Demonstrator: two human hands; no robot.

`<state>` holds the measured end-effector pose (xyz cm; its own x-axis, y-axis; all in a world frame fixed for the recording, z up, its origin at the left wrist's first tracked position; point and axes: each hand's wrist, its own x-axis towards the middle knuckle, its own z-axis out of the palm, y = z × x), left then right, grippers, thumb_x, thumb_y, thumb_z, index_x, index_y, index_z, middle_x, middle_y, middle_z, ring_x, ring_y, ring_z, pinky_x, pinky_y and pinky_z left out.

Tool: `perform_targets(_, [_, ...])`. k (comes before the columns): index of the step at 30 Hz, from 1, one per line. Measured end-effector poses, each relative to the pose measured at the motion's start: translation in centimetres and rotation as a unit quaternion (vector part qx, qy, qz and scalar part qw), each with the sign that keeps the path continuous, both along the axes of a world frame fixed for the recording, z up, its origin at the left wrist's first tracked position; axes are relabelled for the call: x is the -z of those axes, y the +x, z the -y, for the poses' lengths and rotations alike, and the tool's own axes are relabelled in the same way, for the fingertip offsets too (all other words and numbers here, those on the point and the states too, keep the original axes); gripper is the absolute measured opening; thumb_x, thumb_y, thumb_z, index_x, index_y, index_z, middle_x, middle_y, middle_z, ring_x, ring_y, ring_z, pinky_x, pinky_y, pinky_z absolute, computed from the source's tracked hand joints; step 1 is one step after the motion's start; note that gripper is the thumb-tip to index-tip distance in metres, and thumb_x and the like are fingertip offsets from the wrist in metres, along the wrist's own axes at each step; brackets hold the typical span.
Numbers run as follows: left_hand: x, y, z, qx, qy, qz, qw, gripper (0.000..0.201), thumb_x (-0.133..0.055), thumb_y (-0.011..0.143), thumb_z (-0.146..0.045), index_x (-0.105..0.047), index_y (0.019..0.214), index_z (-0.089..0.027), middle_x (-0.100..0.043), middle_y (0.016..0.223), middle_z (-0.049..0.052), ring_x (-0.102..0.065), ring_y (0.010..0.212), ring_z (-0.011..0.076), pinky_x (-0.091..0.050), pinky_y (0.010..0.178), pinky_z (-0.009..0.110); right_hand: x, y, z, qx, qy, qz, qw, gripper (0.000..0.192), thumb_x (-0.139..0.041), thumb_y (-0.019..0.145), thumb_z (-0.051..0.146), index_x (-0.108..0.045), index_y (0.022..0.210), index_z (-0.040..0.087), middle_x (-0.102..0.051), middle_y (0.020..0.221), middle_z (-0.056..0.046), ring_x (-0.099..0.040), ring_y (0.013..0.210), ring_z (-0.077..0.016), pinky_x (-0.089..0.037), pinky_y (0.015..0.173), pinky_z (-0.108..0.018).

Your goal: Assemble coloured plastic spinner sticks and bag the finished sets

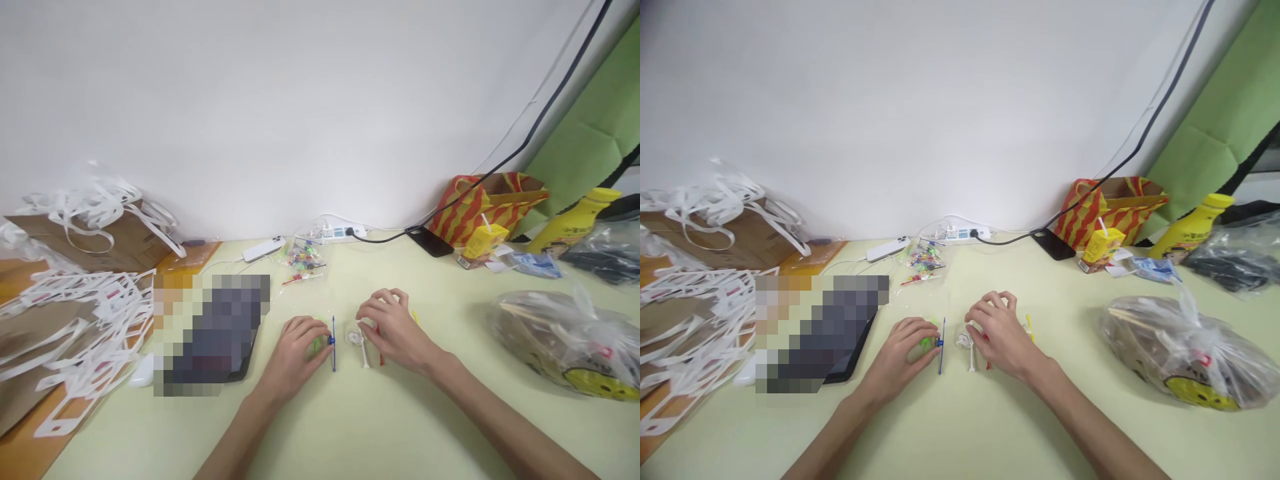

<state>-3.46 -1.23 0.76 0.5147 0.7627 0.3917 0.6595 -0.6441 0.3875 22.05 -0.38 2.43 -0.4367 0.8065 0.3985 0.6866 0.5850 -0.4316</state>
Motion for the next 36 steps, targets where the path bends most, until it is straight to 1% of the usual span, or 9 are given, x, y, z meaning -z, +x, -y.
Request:
perform_targets(4, [0.2,0.0,0.1,-0.016,-0.013,-0.027,0.999,0.015,-0.064,0.092,-0.026,-0.066,0.106,-0.026,-0.070,0.110,0.003,-0.060,0.109,0.0224,-0.045,0.098,0.043,1.6,0.0,0.5,-0.036,0.013,0.035,0.999,0.012,-0.063,0.093,0.034,-0.065,0.100,0.023,-0.072,0.095,-0.003,-0.056,0.105,-0.0233,-0.024,0.101,-0.047])
perform_targets(8, [0.1,-0.3,-0.1,-0.017,-0.011,-0.032,0.999,0.016,-0.064,0.091,-0.026,-0.066,0.107,-0.026,-0.069,0.113,0.003,-0.059,0.111,0.0221,-0.045,0.099,0.043,2.5,-0.4,1.3,-0.033,0.027,0.037,0.998,0.015,-0.063,0.093,0.030,-0.064,0.108,0.025,-0.072,0.097,-0.003,-0.056,0.103,-0.0235,-0.024,0.100,-0.047])
perform_targets(14, [0.1,-0.7,-0.4,-0.018,-0.003,-0.039,0.999,0.018,-0.064,0.091,-0.023,-0.066,0.108,-0.026,-0.068,0.114,0.003,-0.060,0.111,0.0220,-0.046,0.098,0.042,2.6,-0.9,1.5,-0.036,0.025,0.007,0.999,0.009,-0.060,0.096,0.023,-0.065,0.103,0.023,-0.072,0.092,-0.002,-0.056,0.098,-0.0210,-0.026,0.096,-0.044])
perform_targets(18, [-0.1,-0.5,-0.3,-0.013,0.003,-0.037,0.999,0.028,-0.064,0.091,-0.025,-0.062,0.118,-0.026,-0.066,0.118,0.005,-0.058,0.113,0.0227,-0.045,0.099,0.042,2.8,-1.1,1.4,-0.031,0.018,-0.013,0.999,0.009,-0.057,0.098,0.020,-0.065,0.099,0.023,-0.072,0.089,-0.002,-0.055,0.096,-0.0201,-0.026,0.095,-0.043])
perform_targets(22, [-0.9,0.9,-0.3,0.016,0.033,-0.076,0.996,0.044,-0.068,0.089,-0.032,-0.055,0.130,-0.025,-0.064,0.123,0.007,-0.056,0.116,0.0254,-0.039,0.108,0.050,2.6,-1.3,1.6,-0.035,0.022,-0.029,0.999,0.011,-0.054,0.099,0.020,-0.065,0.099,0.022,-0.071,0.086,-0.001,-0.054,0.095,-0.0198,-0.026,0.095,-0.042])
perform_targets(25, [-1.6,2.3,-1.0,0.055,0.054,-0.124,0.989,0.051,-0.075,0.083,-0.036,-0.056,0.129,-0.026,-0.065,0.118,0.007,-0.057,0.112,0.0265,-0.034,0.111,0.055,2.2,-0.9,1.6,-0.005,0.026,-0.054,0.998,0.014,-0.052,0.099,0.017,-0.065,0.100,0.022,-0.072,0.089,-0.001,-0.054,0.093,-0.0191,-0.026,0.095,-0.043])
perform_targets(29, [-2.0,3.7,-2.4,0.090,0.070,-0.148,0.982,0.031,-0.072,0.085,-0.029,-0.063,0.114,-0.027,-0.068,0.101,0.003,-0.061,0.099,0.0228,-0.037,0.110,0.054,1.6,0.1,1.2,0.032,0.012,-0.062,0.997,0.015,-0.052,0.098,0.018,-0.065,0.094,0.022,-0.071,0.088,-0.001,-0.054,0.092,-0.0197,-0.026,0.095,-0.044])
perform_targets(32, [-1.7,3.8,-3.2,0.100,0.064,-0.130,0.984,0.016,-0.067,0.090,-0.025,-0.065,0.105,-0.026,-0.069,0.093,0.000,-0.061,0.095,0.0201,-0.036,0.110,0.052,1.5,0.7,1.0,0.013,0.008,-0.032,0.999,0.016,-0.053,0.097,0.017,-0.066,0.091,0.023,-0.071,0.089,-0.002,-0.053,0.093,-0.0202,-0.025,0.093,-0.044])
perform_targets(36, [-1.1,3.0,-2.8,0.103,0.057,-0.083,0.990,0.013,-0.065,0.092,-0.024,-0.064,0.105,-0.024,-0.071,0.095,0.000,-0.062,0.096,0.0185,-0.037,0.111,0.049,1.6,0.9,0.9,-0.012,0.012,0.020,1.000,0.018,-0.054,0.093,0.011,-0.066,0.088,0.023,-0.069,0.095,-0.002,-0.052,0.096,-0.0207,-0.024,0.092,-0.044])
